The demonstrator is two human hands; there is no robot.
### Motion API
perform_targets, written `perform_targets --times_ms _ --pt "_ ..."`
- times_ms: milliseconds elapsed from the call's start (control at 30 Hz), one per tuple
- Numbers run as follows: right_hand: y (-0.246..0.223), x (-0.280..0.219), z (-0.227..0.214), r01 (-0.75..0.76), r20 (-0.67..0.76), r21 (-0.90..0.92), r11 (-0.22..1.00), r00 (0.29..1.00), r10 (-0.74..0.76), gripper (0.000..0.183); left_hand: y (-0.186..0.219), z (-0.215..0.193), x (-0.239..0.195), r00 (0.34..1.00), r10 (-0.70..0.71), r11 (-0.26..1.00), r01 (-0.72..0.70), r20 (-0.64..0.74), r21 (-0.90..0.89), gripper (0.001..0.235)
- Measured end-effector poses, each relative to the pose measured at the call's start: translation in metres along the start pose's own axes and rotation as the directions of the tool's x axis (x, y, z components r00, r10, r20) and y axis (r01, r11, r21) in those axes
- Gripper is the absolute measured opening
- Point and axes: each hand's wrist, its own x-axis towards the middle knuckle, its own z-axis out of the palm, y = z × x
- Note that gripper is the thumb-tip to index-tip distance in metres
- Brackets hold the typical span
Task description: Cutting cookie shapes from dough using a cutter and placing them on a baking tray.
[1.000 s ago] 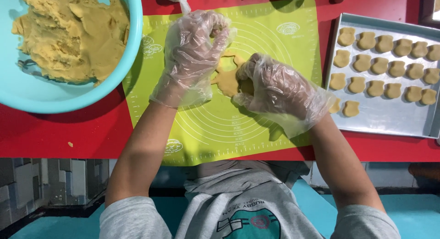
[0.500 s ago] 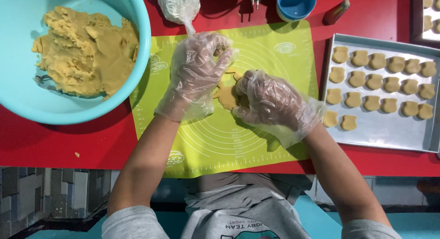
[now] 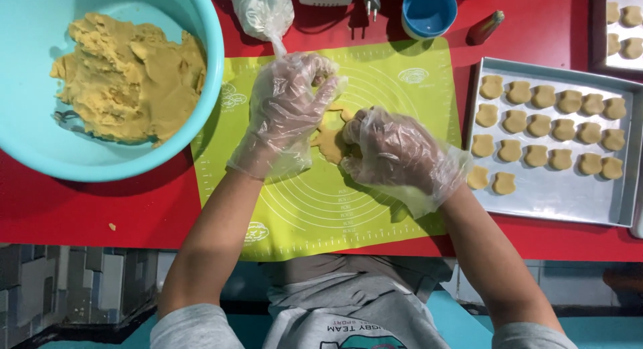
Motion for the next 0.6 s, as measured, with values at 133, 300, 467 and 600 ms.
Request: perform_targets --times_ms 133,300,467,600 --pt "-0.002 0.003 -0.013 -0.328 0.198 0.346 0.879 0.941 0.273 0.043 -0.001 -0.003 0.001 0.999 -0.040 0.996 0.041 0.010 -0.083 0.053" --pt "0.004 -0.001 -0.007 -0.035 0.105 0.056 0.998 0.994 0.029 0.041 0.000 -0.007 0.007 0.989 -0.142 0.926 0.151 0.052 -0.345 0.033" --pt "0.017 -0.008 0.009 0.050 -0.070 0.192 0.980 0.997 -0.037 0.035 0.004 -0.012 0.020 0.975 -0.201 0.821 0.222 0.096 -0.526 0.021" --pt "0.038 -0.021 0.037 0.255 -0.339 -0.011 0.967 0.909 -0.244 0.045 0.014 -0.023 0.030 0.972 0.010 0.888 0.100 -0.236 0.449 0.064"
